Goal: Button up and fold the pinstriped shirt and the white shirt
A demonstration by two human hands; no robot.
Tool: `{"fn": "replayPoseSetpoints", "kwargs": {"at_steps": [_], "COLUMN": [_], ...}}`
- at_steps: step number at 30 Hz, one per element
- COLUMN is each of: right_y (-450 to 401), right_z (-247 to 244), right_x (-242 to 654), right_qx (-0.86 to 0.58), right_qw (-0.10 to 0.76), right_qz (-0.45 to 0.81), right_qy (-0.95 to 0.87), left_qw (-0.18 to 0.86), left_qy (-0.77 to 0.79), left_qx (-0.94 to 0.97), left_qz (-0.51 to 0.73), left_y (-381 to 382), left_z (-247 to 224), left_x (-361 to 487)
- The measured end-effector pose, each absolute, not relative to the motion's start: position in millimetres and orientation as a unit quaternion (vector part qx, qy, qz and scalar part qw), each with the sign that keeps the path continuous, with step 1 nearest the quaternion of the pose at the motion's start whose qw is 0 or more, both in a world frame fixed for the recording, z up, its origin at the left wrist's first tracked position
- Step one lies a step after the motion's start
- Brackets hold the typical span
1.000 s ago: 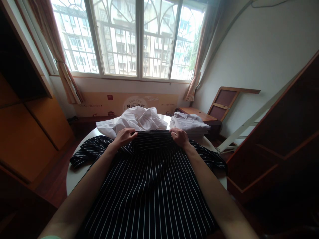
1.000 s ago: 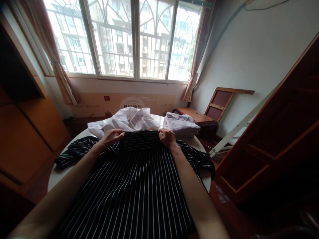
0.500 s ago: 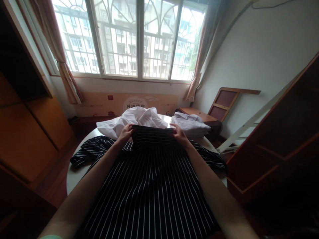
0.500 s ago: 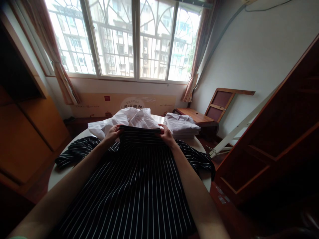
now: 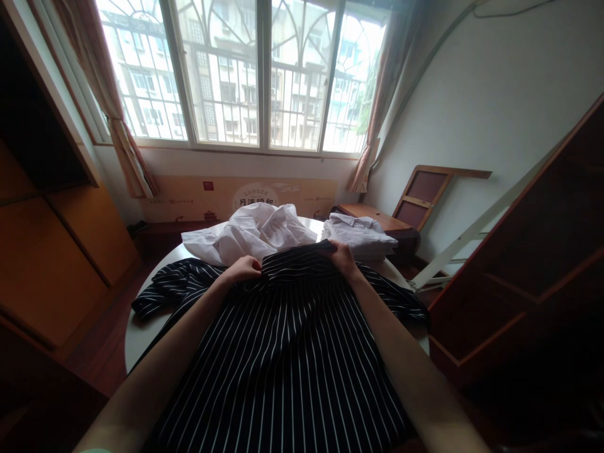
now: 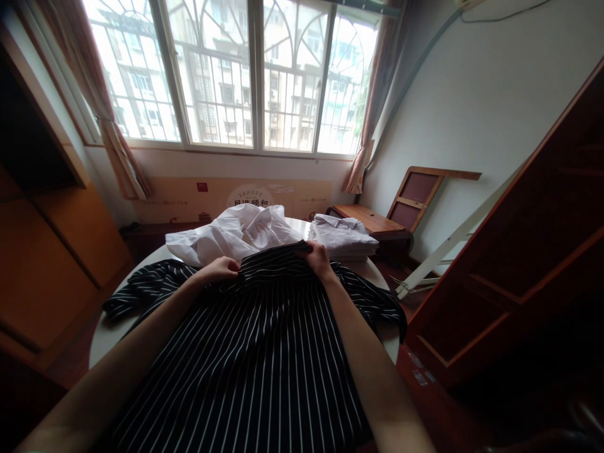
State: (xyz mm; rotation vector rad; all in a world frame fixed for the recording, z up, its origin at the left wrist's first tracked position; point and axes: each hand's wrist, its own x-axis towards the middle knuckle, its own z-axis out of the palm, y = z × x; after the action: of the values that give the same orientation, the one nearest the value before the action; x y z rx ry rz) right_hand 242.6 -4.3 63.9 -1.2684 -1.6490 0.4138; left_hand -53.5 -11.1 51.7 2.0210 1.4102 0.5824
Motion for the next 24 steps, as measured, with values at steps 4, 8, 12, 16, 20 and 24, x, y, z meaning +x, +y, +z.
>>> {"fn": "replayPoseSetpoints", "kwargs": {"at_steps": [4, 8, 12, 16, 20, 24], "right_y": [-7, -10, -1, 19, 37, 41], "right_z": [62, 76, 105, 125, 114, 66], "right_x": [240, 238, 238, 233, 216, 195], "right_qx": [-0.603, -0.651, -0.652, -0.642, -0.652, -0.659], "right_qw": [0.380, 0.332, 0.336, 0.392, 0.424, 0.363], "right_qz": [0.026, -0.005, 0.087, 0.138, 0.097, 0.136], "right_qy": [-0.701, -0.682, -0.674, -0.645, -0.621, -0.644], "left_qw": [0.171, 0.075, 0.052, 0.028, 0.057, 0.053], "left_qy": [0.606, 0.641, 0.663, 0.669, 0.663, 0.636], "left_qx": [0.739, 0.708, 0.675, 0.650, 0.658, 0.689], "left_qz": [0.238, 0.288, 0.319, 0.360, 0.352, 0.343], "left_y": [-15, -13, -2, 18, 33, 32], "left_z": [60, 72, 95, 111, 96, 55], "left_x": [-52, -50, -46, -35, -18, -3]}}
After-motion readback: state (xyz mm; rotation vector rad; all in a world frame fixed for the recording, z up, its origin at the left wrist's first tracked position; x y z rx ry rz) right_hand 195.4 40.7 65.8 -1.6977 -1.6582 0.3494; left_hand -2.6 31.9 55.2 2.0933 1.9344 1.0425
